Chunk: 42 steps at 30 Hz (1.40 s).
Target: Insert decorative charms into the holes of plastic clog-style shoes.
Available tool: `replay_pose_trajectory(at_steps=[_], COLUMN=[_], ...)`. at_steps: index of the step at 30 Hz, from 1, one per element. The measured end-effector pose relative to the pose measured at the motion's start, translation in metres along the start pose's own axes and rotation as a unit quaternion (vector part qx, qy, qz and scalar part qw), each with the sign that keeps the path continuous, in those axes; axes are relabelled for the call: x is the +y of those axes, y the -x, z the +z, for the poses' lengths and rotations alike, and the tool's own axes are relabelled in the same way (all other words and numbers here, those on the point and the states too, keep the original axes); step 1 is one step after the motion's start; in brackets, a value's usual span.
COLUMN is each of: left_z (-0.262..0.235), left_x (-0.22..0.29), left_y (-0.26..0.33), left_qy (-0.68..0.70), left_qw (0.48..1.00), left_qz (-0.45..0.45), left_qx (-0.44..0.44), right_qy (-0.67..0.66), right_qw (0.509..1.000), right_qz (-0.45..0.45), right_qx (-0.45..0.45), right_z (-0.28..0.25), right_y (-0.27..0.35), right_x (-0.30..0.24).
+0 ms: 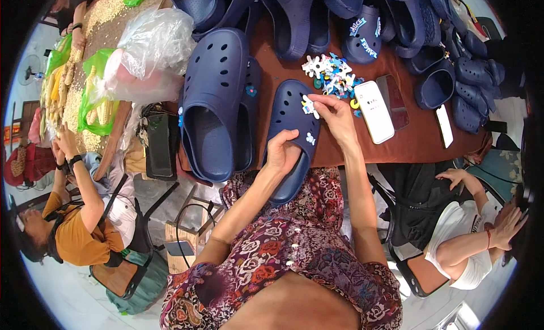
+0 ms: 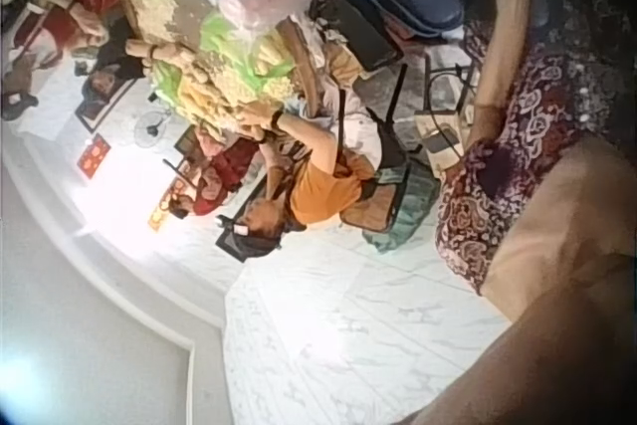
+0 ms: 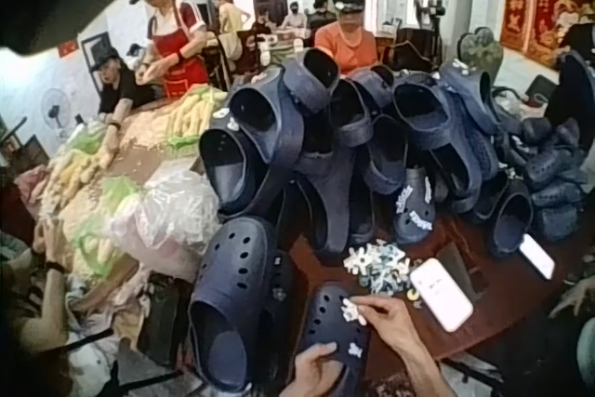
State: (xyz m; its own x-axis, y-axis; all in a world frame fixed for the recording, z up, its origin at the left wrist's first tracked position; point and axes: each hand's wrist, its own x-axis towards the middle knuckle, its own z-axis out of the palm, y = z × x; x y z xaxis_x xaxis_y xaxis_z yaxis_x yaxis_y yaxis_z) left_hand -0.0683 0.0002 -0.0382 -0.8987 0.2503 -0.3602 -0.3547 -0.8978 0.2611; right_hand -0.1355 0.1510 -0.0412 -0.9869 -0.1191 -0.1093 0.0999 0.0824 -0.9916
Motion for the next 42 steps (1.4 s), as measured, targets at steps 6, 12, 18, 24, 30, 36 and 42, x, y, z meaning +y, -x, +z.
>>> replay_pose_trajectory(at_steps=[6,12,18,24,30,36,42], left_z=[-0.002,0.002,0.003,-0.001,-0.001,-0.005,-0.004], left_x=[0.001,0.000,0.001,0.000,-0.001,-0.002,-0.001], left_y=[-0.001,-0.001,0.001,-0.001,0.000,-0.002,-0.003], left_qy=[-0.005,-0.007,-0.003,-0.015,-0.023,-0.030,-0.032], left_qw=[1.000,1.000,1.000,1.000,1.000,1.000,0.999], left_qz=[-0.004,0.005,0.001,0.001,0.005,0.002,-0.006], left_qx=[-0.011,-0.010,0.000,-0.002,-0.005,0.006,-0.010], right_qy=[-0.072,-0.081,-0.043,-0.045,0.036,0.058,0.005], right_qw=[0.995,0.989,0.988,0.990,0.999,0.998,0.996], right_qz=[0.071,0.122,0.139,0.124,0.039,0.020,0.077], right_qx=[-0.019,-0.028,-0.048,-0.049,0.001,0.014,-0.050], right_z=[-0.008,-0.014,-0.016,-0.015,-0.004,0.000,-0.014], right_y=[-0.005,-0.010,-0.014,-0.012,-0.001,0.001,-0.019], right_x=[0.003,0.003,-0.004,-0.003,-0.006,-0.012,0.005])
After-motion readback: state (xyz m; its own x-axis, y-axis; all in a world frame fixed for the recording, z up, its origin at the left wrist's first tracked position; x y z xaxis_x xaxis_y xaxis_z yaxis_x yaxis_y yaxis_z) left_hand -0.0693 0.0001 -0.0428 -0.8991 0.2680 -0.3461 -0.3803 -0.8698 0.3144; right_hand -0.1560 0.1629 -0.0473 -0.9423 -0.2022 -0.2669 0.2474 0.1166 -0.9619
